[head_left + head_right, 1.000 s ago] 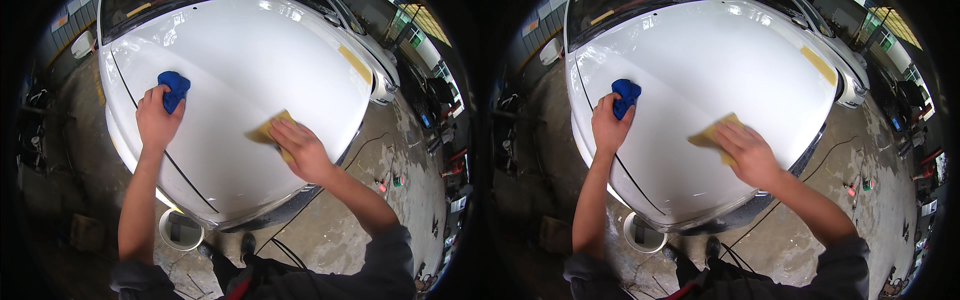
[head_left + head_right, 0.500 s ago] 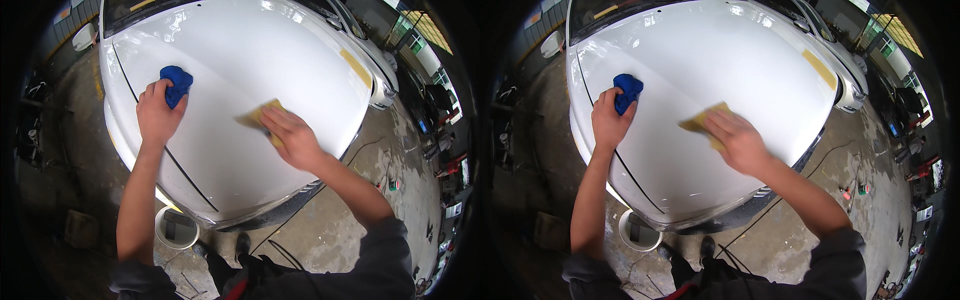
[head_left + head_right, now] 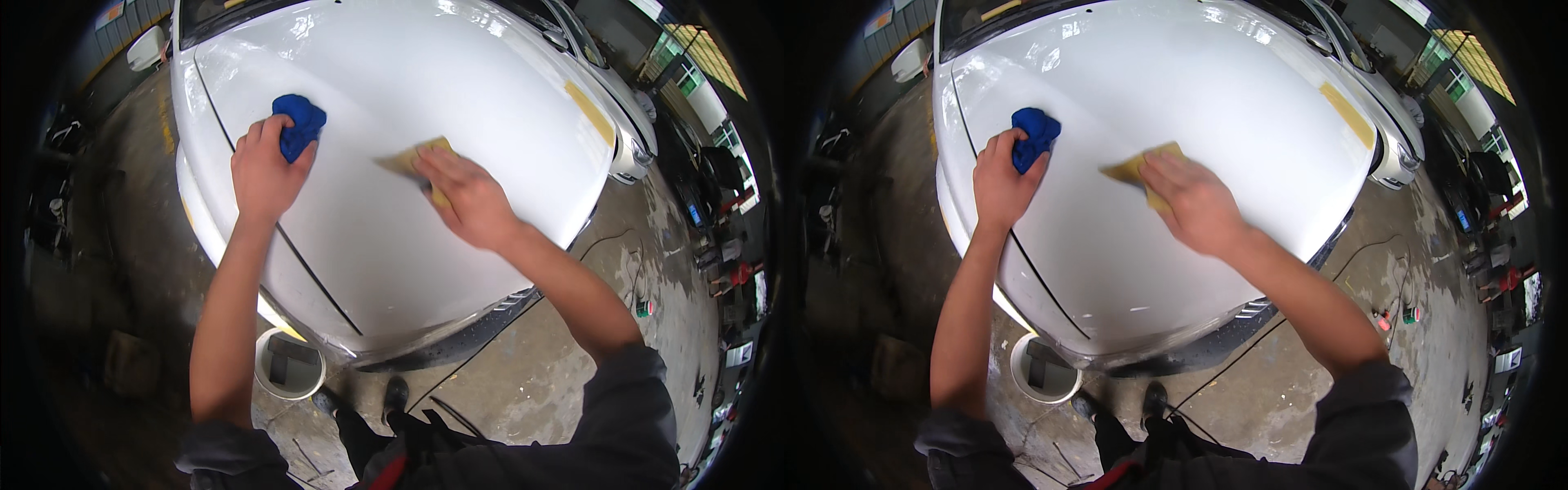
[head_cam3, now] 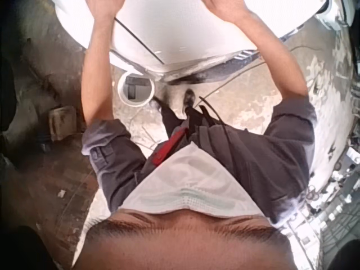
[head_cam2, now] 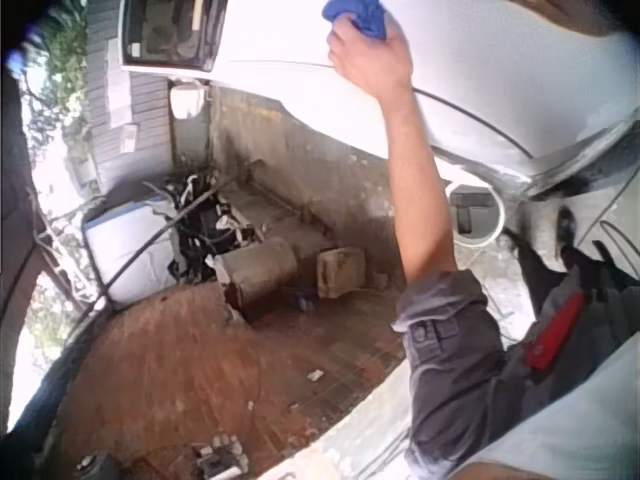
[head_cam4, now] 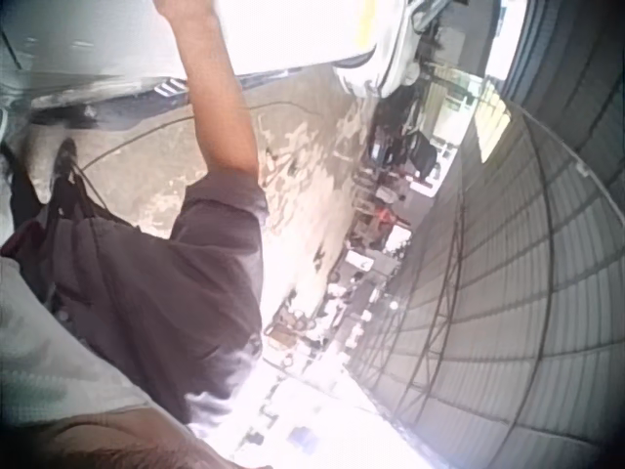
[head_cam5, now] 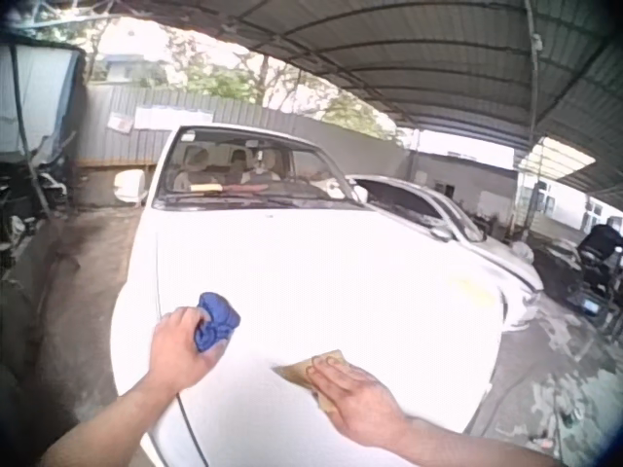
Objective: The person sands the white car hood with a yellow sanding block while holding a blue cloth in the other hand. The person repeatedly wipes the sanded area with the cloth and occasionally dips the cloth into a bucket of water.
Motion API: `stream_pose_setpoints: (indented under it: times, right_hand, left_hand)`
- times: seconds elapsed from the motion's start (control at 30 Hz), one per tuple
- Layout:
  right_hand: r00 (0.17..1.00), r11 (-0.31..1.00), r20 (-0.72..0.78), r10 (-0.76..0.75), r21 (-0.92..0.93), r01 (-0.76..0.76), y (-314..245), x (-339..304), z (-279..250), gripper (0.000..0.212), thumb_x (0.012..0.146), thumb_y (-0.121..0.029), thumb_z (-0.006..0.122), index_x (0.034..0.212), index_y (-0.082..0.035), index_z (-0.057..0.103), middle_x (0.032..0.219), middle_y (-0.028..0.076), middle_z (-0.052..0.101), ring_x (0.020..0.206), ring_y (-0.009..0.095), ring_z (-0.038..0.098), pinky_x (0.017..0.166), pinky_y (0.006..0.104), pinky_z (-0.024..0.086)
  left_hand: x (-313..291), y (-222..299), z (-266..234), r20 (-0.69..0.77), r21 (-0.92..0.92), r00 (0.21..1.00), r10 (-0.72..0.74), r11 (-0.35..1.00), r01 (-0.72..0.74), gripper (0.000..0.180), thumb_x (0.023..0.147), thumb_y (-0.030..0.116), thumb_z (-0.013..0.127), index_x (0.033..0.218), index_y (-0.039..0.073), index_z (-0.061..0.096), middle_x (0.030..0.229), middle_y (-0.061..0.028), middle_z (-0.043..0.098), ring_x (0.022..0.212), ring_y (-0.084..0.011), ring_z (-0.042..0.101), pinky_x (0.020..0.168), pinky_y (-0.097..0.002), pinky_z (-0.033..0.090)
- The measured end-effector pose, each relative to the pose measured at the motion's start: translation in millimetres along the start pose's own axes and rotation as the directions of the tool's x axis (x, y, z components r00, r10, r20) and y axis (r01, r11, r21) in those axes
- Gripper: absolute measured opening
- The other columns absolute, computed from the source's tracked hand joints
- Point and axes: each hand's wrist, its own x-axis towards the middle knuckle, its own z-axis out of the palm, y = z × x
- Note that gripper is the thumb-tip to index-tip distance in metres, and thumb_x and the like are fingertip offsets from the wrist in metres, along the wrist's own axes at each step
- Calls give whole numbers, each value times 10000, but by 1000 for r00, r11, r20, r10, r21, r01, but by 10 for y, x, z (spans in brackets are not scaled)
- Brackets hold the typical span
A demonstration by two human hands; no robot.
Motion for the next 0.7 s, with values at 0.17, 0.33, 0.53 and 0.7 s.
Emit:
stream_pose_setpoints:
  times: [0.17, 0.33, 0.53, 0.7]
  right_hand:
    - [994, 1000, 113, -9, -25, 12, -247, -634, -254, 503, 974, -98, 688, 1462, -11, 605, 1548, 203, 577, 1427, 402, 560, 1204, 516, 426]
    - [989, 999, 147, 34, -23, -31, -427, -1151, -386, 520, 935, -118, 708, 1441, -24, 636, 1543, 179, 591, 1437, 383, 558, 1177, 530, 440]
    - [991, 993, 58, -119, -18, 120, -180, 180, 176, 514, 1014, -209, 656, 1497, -49, 581, 1599, 131, 539, 1489, 335, 492, 1230, 478, 374]
    - [988, 997, 154, -11, 75, -1, -574, -737, -132, 549, 1002, -199, 690, 1520, -56, 575, 1606, 140, 538, 1509, 336, 485, 1236, 519, 357]
  left_hand:
    - [-58, -179, -92, -7, 49, 1000, -3, 999, 3, 444, 844, 309, 847, 1216, 138, 675, 1175, -127, 712, 1040, -370, 684, 923, -479, 555]
    - [-63, -122, -106, 28, 111, 997, -72, 991, 68, 447, 857, 311, 847, 1224, 130, 667, 1198, -121, 713, 1069, -373, 684, 932, -474, 557]
    - [-46, -46, 11, 7, 9, 1000, -12, 1000, 12, 446, 862, 315, 850, 1223, 127, 668, 1188, -123, 718, 1060, -380, 688, 926, -470, 562]
    - [-112, -254, -66, 0, 90, 999, -38, 995, 38, 455, 861, 366, 836, 1235, 156, 686, 1192, -119, 730, 1059, -363, 698, 932, -464, 574]
